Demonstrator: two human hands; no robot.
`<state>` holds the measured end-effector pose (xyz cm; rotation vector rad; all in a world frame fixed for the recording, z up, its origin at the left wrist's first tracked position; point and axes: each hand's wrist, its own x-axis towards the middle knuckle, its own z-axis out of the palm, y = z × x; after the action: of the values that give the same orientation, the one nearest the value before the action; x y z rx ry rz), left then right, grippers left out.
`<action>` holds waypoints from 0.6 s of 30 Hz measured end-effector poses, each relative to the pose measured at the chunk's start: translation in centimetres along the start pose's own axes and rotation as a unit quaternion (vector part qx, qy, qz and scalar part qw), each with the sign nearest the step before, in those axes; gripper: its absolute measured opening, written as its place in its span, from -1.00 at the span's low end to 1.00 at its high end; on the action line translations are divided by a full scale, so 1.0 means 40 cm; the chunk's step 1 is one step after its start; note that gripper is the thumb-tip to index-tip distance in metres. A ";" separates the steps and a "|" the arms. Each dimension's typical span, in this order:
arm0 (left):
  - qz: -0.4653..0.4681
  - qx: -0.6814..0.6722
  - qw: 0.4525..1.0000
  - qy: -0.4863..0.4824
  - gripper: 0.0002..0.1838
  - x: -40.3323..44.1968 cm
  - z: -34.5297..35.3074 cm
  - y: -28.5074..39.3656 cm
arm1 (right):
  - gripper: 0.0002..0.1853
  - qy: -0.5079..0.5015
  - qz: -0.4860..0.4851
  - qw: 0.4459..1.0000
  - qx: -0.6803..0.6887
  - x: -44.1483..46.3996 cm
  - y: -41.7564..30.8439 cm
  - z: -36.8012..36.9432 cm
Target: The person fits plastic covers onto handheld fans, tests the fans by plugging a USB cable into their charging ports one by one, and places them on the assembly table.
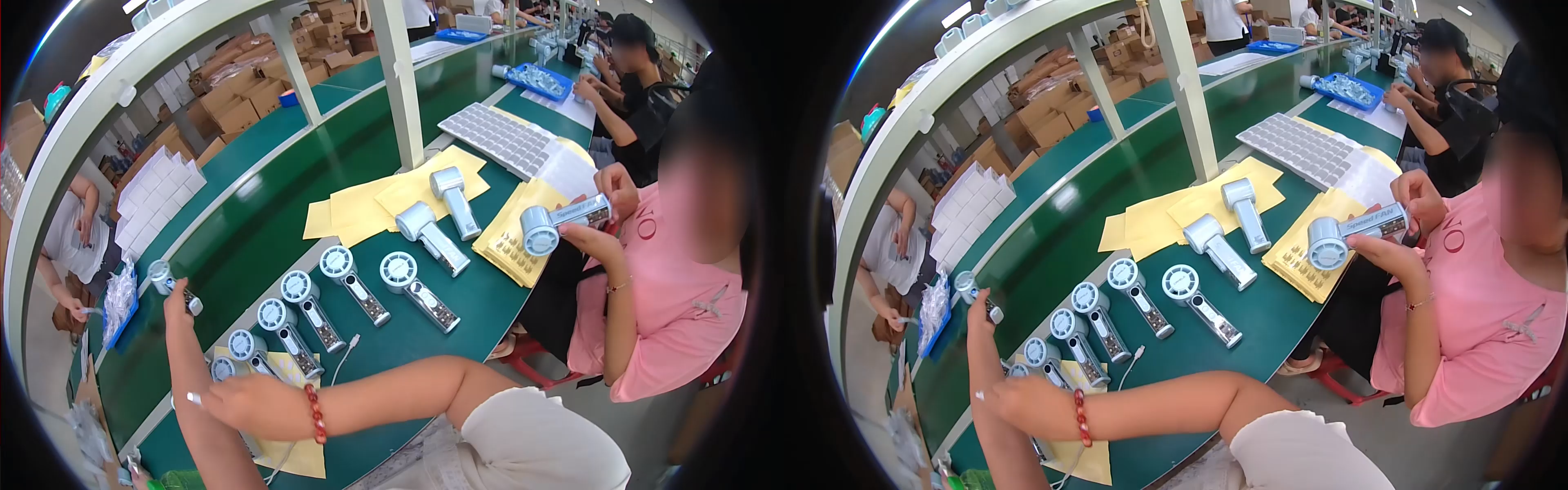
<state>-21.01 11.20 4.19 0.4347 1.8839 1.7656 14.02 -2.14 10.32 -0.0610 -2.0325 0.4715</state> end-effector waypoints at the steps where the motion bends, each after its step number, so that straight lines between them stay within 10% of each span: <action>1: 0.016 0.106 0.994 0.019 -0.71 -0.008 0.007 -0.008 | -0.58 -0.014 -0.005 1.000 0.008 -0.004 -0.018 -0.012; 6: 0.178 0.589 0.788 -0.010 -0.40 0.021 -0.016 -0.071 | -0.60 -0.033 -0.018 0.999 0.026 -0.008 -0.064 -0.050; 9: 0.206 0.610 0.762 0.068 -0.39 0.017 -0.023 -0.117 | -0.63 -0.045 -0.012 0.999 0.024 -0.012 -0.069 -0.047; 18: 0.251 0.403 0.880 -0.025 -0.39 -0.295 -0.099 0.093 | -0.72 -0.043 -0.039 0.997 0.058 -0.010 -0.083 -0.079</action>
<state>-14.07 1.70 9.70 1.3557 2.5709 1.1009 17.41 -4.32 12.48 0.1116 -2.0790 0.5492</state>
